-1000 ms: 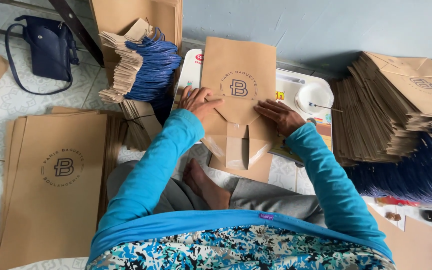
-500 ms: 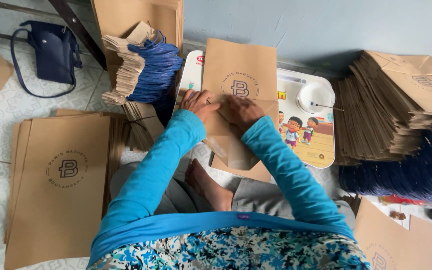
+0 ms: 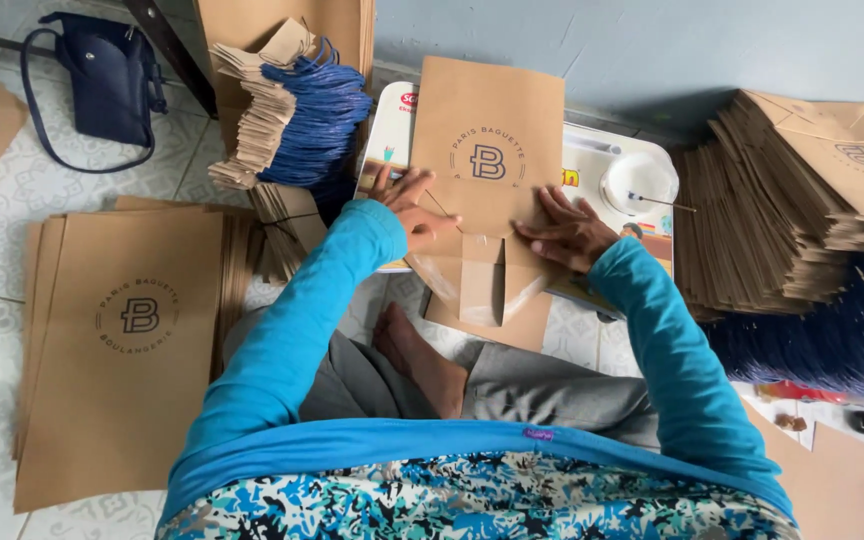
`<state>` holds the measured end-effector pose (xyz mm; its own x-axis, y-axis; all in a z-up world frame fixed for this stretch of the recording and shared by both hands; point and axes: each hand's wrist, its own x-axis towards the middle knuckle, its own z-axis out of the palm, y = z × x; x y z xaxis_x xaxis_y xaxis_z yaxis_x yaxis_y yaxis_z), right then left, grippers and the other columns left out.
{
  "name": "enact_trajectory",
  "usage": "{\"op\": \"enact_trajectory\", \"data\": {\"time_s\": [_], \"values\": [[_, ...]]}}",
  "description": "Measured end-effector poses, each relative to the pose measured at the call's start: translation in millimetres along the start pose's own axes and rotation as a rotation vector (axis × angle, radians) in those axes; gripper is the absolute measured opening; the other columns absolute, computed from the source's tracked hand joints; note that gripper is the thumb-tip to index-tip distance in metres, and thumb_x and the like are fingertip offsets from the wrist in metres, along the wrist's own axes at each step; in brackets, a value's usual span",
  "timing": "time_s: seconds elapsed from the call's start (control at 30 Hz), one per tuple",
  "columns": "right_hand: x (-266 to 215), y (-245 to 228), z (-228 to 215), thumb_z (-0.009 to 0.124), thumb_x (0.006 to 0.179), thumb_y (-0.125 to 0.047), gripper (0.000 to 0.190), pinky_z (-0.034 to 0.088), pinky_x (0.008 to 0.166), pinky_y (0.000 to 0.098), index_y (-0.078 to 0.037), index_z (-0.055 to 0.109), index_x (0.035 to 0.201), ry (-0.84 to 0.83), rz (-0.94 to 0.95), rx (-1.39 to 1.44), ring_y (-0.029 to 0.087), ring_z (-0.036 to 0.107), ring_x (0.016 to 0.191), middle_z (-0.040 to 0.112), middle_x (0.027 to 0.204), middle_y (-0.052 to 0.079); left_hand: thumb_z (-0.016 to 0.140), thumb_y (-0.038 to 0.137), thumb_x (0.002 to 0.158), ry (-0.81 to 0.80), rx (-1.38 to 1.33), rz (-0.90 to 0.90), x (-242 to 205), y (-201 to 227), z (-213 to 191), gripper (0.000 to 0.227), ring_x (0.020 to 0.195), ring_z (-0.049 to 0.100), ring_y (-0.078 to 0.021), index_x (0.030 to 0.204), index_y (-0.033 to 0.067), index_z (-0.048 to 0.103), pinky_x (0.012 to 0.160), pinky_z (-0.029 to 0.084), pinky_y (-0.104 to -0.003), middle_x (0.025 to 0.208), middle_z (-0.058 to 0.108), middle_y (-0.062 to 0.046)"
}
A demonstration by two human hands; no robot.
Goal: Manually folding and gluing brown paper bags at a workspace on the floor.
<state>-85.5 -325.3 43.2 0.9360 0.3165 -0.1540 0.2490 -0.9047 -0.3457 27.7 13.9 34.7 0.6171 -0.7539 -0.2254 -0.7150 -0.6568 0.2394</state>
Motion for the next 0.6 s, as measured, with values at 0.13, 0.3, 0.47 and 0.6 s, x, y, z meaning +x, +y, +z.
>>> {"op": "enact_trajectory", "data": {"time_s": [0.13,0.3,0.47,0.6], "values": [[-3.7,-15.9,-3.7,0.046,0.102,-0.060,0.045,0.009,0.122,0.0681,-0.040,0.068,0.136,-0.004,-0.004,-0.071,0.043,0.016,0.156,0.025,0.168,0.021,0.043,0.047,0.100,-0.063,0.010,-0.044,-5.3,8.1,-5.8,0.042,0.159,0.005,-0.0342,0.138,0.0594,0.055,0.124,-0.011,-0.064,0.173,0.009,-0.006],[-0.3,-3.9,37.3,0.037,0.107,-0.053,0.061,0.047,0.111,0.0533,-0.010,0.054,0.147,0.294,-0.471,-0.347,0.035,0.058,0.133,0.060,0.137,0.022,0.050,0.103,0.066,0.086,0.141,0.133,22.5,-0.8,39.9,0.107,0.157,0.019,-0.0260,0.153,0.0415,0.039,0.123,-0.021,-0.065,0.168,0.024,-0.002],[-35.5,-25.2,31.2,0.055,0.076,-0.083,0.110,0.023,0.123,0.0600,-0.014,0.036,0.160,0.054,-0.266,-0.142,0.043,0.026,0.152,0.030,0.165,0.021,0.073,0.092,0.051,-0.036,0.159,0.192,-17.9,10.8,24.5,0.127,0.159,0.007,-0.0327,0.158,0.0437,0.022,0.124,-0.012,-0.066,0.173,0.007,-0.007],[-35.9,-19.9,46.5,0.084,0.058,-0.072,0.120,0.019,0.127,0.0569,-0.003,0.045,0.148,0.171,-0.246,-0.110,0.040,0.021,0.156,0.025,0.169,0.020,0.086,0.067,0.065,0.089,0.261,0.270,-15.1,8.4,33.9,0.110,0.157,0.006,-0.0406,0.152,0.0265,0.031,0.124,-0.003,-0.070,0.171,0.004,-0.016]]}}
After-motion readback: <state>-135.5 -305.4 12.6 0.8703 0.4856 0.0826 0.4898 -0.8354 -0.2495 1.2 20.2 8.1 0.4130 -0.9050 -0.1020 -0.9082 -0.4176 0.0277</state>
